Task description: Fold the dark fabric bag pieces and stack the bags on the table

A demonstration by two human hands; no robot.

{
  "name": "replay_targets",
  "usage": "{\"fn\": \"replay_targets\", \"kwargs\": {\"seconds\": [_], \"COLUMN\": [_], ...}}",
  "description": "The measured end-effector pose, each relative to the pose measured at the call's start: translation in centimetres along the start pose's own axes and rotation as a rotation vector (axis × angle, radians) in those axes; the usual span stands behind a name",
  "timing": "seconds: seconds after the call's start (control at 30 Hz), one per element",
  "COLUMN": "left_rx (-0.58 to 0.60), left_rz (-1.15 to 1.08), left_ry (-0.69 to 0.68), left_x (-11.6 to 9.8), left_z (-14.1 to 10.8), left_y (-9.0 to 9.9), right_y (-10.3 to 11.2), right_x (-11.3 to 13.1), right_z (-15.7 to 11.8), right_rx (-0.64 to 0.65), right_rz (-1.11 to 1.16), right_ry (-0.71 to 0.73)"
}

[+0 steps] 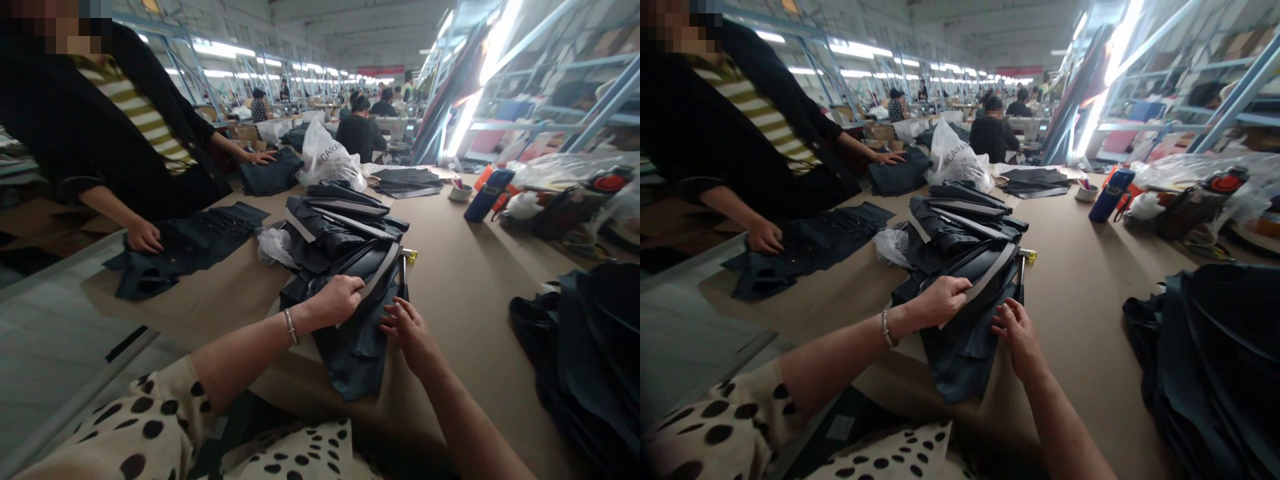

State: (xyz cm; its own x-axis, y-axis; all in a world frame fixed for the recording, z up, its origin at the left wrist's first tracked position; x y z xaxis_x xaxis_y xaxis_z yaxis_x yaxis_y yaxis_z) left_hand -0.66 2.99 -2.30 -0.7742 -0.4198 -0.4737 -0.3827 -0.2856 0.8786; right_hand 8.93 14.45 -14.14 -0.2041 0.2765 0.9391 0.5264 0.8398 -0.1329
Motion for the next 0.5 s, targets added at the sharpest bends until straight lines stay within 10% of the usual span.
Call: {"fn": "replay_targets", "kwargs": {"seconds": [0.17, 0.27, 0.5], "left_rx": [0.012, 0.092, 0.214], "left_rz": [-0.535, -0.489, -0.154], "left_ry": [0.007, -0.115, -0.312], "left_x": [-3.2, -6.0, -8.0], "left_z": [-1.8, -3.2, -4.2], "left_y": [1.0, -0.6, -4.2], "right_y": [-0.9, -0.6, 8.3], "right_x": [2.3, 4.8, 8.3], "right_z": [-0.6, -1.8, -4.5], "right_rx": [0.014, -0.038, -0.524], "right_rz": [0.105, -0.033, -0.406], "right_ry": [0.055, 0.253, 0.515]}}
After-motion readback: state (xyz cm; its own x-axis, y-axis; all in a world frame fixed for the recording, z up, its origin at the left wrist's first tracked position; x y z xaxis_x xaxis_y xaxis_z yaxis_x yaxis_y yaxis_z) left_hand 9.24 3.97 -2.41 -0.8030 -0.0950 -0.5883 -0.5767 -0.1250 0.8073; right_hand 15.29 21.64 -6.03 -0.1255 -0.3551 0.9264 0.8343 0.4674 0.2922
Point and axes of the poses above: each hand's wrist, its own z-axis towards the middle knuckle, its own y-axis out of the back of the hand, x = y × z, the point moved 7 cm from there along z, towards the middle knuckle, and after that the axes turned 11 degrees about -z, right-handed, at the moved point
